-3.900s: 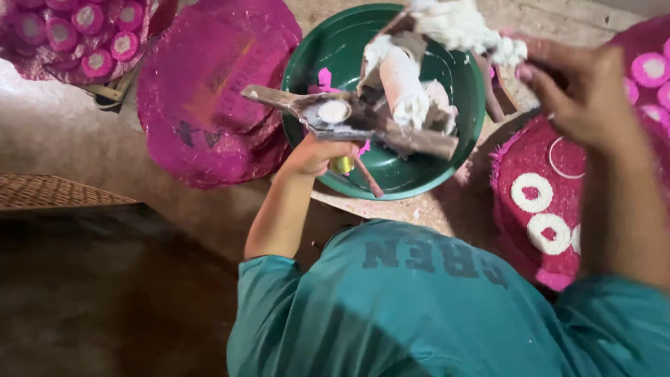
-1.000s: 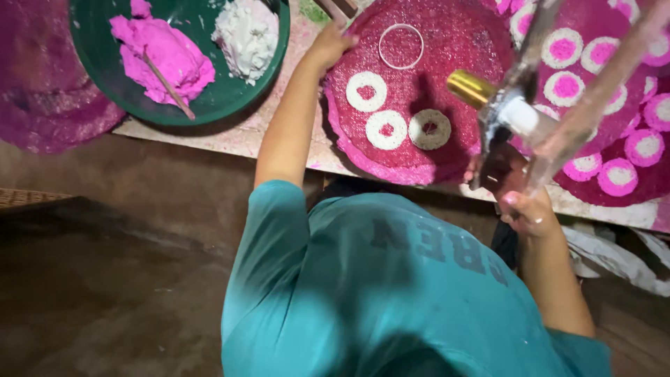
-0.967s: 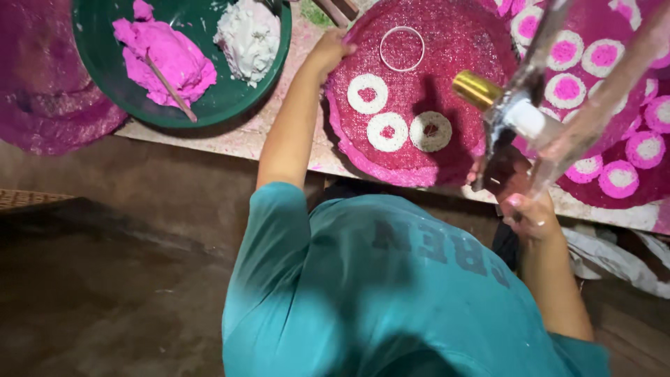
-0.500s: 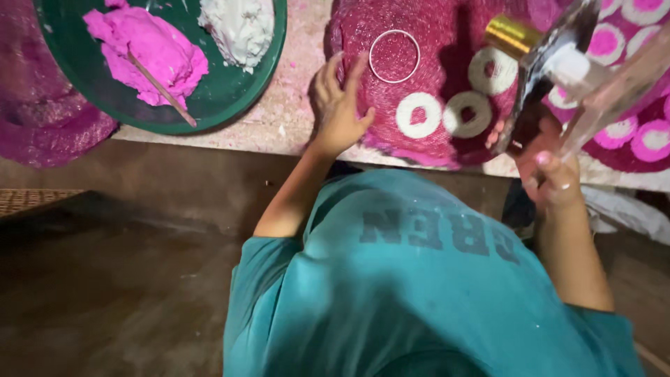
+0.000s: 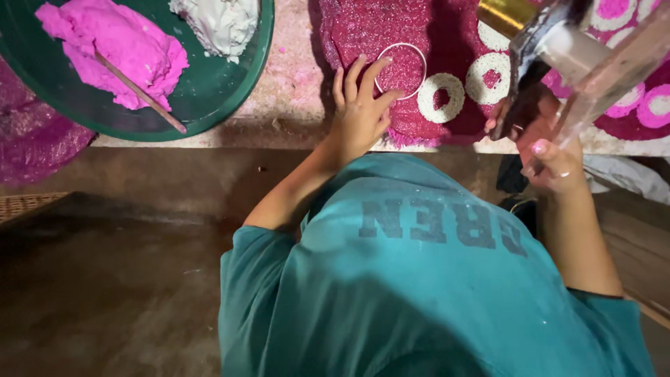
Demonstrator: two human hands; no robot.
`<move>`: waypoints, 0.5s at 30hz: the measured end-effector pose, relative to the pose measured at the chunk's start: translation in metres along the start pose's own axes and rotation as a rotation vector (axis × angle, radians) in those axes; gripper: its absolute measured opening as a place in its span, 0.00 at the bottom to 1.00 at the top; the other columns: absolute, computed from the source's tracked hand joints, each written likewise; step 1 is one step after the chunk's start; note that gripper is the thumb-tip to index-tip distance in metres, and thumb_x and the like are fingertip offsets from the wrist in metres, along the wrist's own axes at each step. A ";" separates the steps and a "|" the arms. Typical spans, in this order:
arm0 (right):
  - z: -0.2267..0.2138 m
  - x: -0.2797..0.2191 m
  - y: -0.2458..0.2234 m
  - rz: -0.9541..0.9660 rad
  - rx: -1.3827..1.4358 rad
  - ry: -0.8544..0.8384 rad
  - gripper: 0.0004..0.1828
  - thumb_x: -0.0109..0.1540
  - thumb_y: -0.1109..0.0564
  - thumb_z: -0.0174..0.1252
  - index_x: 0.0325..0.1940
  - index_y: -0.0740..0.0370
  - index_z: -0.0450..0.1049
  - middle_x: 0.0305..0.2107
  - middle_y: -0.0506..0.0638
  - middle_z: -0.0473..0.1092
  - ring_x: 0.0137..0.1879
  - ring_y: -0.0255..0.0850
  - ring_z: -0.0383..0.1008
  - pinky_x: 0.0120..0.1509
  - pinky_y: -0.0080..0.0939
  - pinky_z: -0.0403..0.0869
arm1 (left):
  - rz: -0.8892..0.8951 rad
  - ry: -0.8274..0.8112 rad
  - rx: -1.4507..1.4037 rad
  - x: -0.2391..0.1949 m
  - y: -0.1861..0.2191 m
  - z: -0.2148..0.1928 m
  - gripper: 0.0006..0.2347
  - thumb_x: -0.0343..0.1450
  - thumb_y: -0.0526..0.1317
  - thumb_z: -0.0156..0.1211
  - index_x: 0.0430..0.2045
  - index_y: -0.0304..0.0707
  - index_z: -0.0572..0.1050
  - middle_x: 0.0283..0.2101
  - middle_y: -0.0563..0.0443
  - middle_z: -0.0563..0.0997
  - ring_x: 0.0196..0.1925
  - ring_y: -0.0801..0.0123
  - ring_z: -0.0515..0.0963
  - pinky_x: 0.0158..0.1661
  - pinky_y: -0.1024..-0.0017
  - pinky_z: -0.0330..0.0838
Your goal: The person uses a handheld press to form white circular shapes from a white paste onto a pink glittery mat. They then scoop pink paste and apply it into the center of each white circle to create a two-toned decorative pattern.
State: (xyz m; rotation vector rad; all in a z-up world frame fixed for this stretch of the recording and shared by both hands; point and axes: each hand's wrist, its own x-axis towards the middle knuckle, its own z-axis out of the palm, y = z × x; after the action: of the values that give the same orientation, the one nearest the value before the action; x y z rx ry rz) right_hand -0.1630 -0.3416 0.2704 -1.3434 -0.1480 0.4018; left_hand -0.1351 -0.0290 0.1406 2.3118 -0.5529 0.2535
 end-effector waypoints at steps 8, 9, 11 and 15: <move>0.012 0.024 -0.005 0.464 0.030 -0.328 0.56 0.58 0.17 0.47 0.67 0.71 0.61 0.50 0.62 0.71 0.54 0.49 0.74 0.58 0.49 0.73 | -0.129 -0.097 -1.965 0.090 -0.022 -0.041 0.24 0.76 0.46 0.61 0.63 0.30 0.64 0.65 0.38 0.69 0.68 0.53 0.69 0.68 0.52 0.56; 0.017 0.027 -0.007 0.630 0.049 -0.353 0.59 0.57 0.15 0.43 0.66 0.73 0.61 0.49 0.64 0.72 0.52 0.51 0.75 0.56 0.52 0.73 | -0.126 -0.145 -2.292 0.099 -0.022 -0.044 0.24 0.77 0.48 0.60 0.61 0.28 0.64 0.62 0.39 0.72 0.66 0.55 0.72 0.68 0.56 0.59; 0.022 0.034 -0.015 0.679 0.079 -0.428 0.56 0.60 0.16 0.43 0.63 0.73 0.59 0.49 0.65 0.72 0.55 0.52 0.74 0.61 0.53 0.72 | -0.012 -0.130 -2.233 0.111 -0.019 -0.043 0.25 0.73 0.51 0.60 0.57 0.29 0.66 0.58 0.41 0.76 0.63 0.57 0.76 0.66 0.60 0.64; 0.004 0.049 -0.049 0.898 -0.306 -0.307 0.58 0.52 0.16 0.40 0.71 0.60 0.57 0.51 0.59 0.74 0.58 0.47 0.75 0.65 0.48 0.69 | 0.016 -0.116 -2.137 0.121 -0.020 -0.014 0.26 0.68 0.55 0.59 0.49 0.29 0.70 0.47 0.43 0.82 0.50 0.55 0.81 0.55 0.59 0.73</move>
State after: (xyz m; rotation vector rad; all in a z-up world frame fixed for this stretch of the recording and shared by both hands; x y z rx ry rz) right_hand -0.1095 -0.3288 0.3123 -1.5944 0.1624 1.3884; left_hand -0.0189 -0.0442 0.1784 0.2311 -0.4326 -0.3688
